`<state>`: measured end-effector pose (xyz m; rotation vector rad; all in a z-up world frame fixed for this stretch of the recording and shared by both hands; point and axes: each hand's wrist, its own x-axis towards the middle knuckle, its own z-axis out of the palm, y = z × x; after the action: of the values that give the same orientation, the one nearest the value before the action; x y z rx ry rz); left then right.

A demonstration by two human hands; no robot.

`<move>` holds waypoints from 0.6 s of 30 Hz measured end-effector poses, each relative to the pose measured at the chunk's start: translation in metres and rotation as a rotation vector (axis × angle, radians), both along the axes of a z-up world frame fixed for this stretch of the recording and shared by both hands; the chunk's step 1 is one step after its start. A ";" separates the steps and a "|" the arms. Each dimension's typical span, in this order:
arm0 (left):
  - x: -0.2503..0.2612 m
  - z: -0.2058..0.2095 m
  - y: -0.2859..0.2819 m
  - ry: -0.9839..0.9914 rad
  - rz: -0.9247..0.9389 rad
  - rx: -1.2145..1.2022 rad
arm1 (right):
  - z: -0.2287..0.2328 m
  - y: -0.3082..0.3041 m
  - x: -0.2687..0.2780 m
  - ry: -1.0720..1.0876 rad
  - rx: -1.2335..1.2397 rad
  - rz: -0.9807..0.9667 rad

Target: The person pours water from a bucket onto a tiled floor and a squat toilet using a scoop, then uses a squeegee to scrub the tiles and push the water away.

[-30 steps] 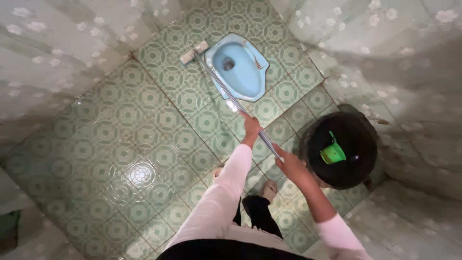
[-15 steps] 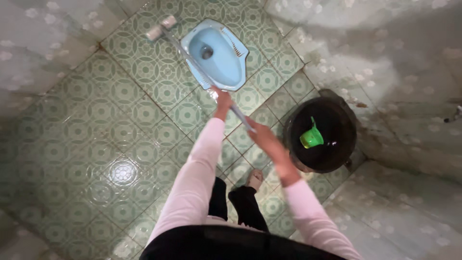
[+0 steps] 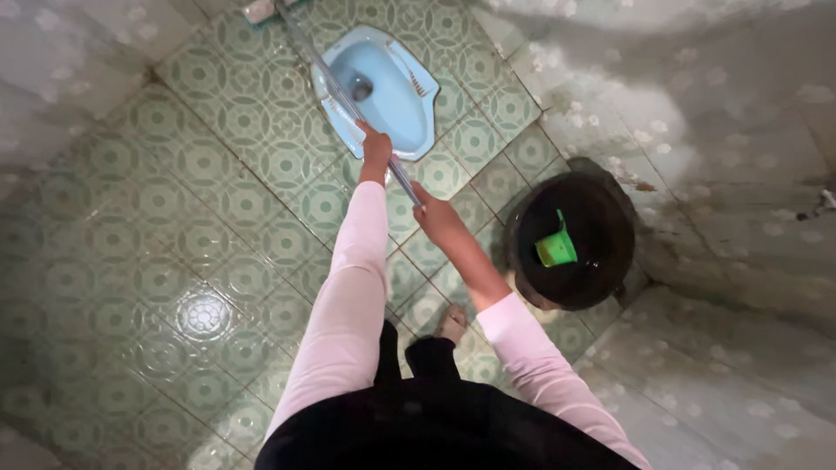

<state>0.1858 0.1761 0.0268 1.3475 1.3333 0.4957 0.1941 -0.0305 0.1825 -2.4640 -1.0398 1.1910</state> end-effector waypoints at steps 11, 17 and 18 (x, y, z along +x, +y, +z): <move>0.057 0.000 -0.116 -0.192 0.075 -0.218 | 0.124 -0.076 0.056 0.052 -0.084 -0.010; 0.004 -0.026 0.000 -0.020 0.039 0.010 | -0.018 -0.007 0.025 0.050 0.296 0.085; -0.015 -0.037 0.021 -0.043 0.047 -0.032 | -0.035 0.010 0.002 0.061 0.273 0.061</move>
<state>0.1707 0.1972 -0.0101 1.2751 1.3346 0.5302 0.1964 -0.0204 0.1477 -2.1896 -1.1813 1.0542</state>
